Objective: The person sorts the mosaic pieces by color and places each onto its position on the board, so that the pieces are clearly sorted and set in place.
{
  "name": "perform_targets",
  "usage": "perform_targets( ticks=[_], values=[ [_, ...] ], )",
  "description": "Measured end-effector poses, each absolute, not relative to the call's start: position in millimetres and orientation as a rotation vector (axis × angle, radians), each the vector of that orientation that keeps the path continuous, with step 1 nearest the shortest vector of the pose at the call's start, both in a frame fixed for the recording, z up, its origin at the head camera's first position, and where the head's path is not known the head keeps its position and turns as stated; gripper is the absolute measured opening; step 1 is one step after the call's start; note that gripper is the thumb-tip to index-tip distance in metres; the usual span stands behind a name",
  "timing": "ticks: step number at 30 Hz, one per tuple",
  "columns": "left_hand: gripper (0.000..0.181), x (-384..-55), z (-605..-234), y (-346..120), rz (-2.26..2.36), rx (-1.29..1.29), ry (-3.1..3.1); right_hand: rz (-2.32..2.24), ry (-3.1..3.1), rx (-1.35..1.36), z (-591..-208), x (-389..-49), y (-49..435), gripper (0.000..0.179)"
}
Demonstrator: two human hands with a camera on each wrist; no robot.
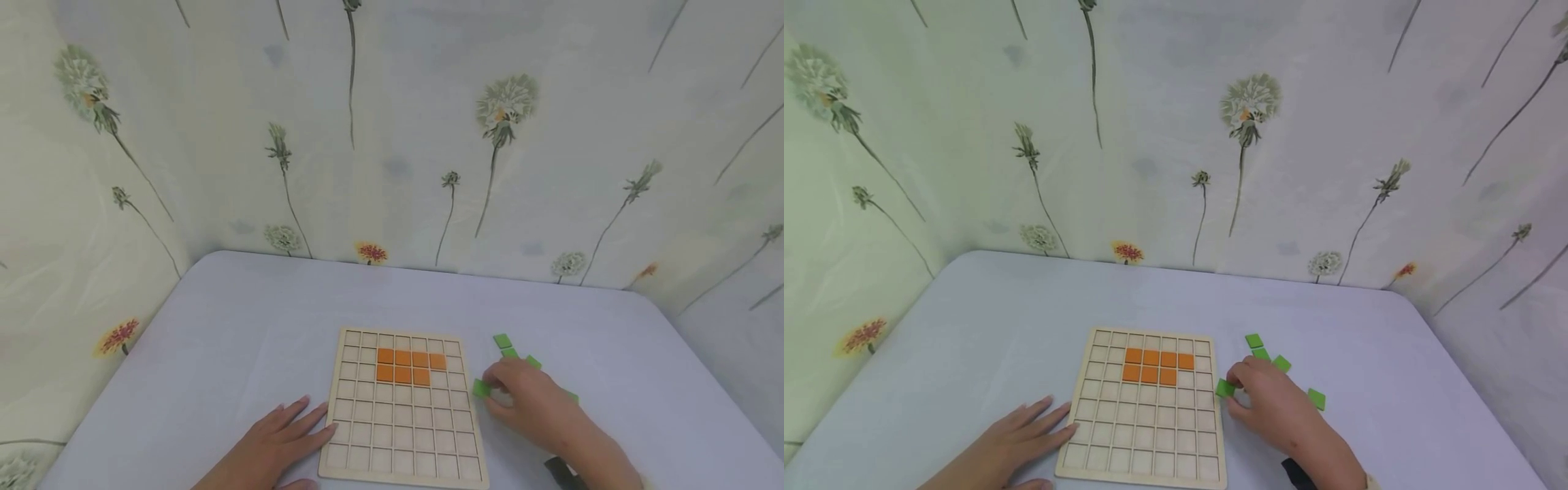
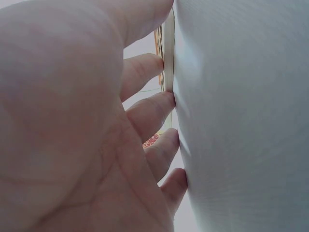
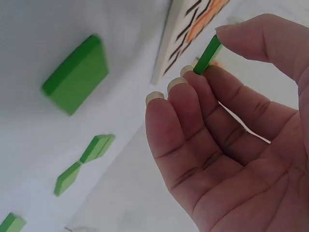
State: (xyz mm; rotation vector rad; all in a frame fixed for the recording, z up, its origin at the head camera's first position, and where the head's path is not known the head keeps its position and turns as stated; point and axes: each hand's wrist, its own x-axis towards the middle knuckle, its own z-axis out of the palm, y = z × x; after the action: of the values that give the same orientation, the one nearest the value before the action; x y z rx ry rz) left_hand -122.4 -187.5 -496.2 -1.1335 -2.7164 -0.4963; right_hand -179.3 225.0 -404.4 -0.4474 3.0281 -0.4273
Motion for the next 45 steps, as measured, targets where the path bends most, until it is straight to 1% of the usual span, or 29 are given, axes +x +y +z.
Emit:
perform_targets(
  ticks=[6, 14, 23, 32, 40, 45],
  values=[
    [0.061, -123, -495, -187, -0.517, -1.131, -2.751, -0.431, 3.018, -0.531, -403, -174, 211, 0.020],
    [0.062, -124, -494, -187, -0.510, -1.129, -2.767, -0.388, 3.044, -0.785, -404, -168, 194, 0.020],
    [0.061, -124, -496, -187, -0.513, -1.132, -2.753, -0.403, 3.006, -0.942, -404, -169, 169, 0.017],
    [0.060, -123, -497, -186, -0.523, -1.109, -2.772, -0.436, 2.958, -1.088, -408, -170, 142, 0.017],
    [0.060, -122, -495, -186, -0.561, -1.103, -2.799, -0.423, 2.942, -1.136, -420, -175, 125, 0.014],
    [0.062, -121, -493, -186, -0.617, -1.095, -2.865, -0.392, 2.933, -1.150, -424, -175, 119, 0.017]
  ],
)
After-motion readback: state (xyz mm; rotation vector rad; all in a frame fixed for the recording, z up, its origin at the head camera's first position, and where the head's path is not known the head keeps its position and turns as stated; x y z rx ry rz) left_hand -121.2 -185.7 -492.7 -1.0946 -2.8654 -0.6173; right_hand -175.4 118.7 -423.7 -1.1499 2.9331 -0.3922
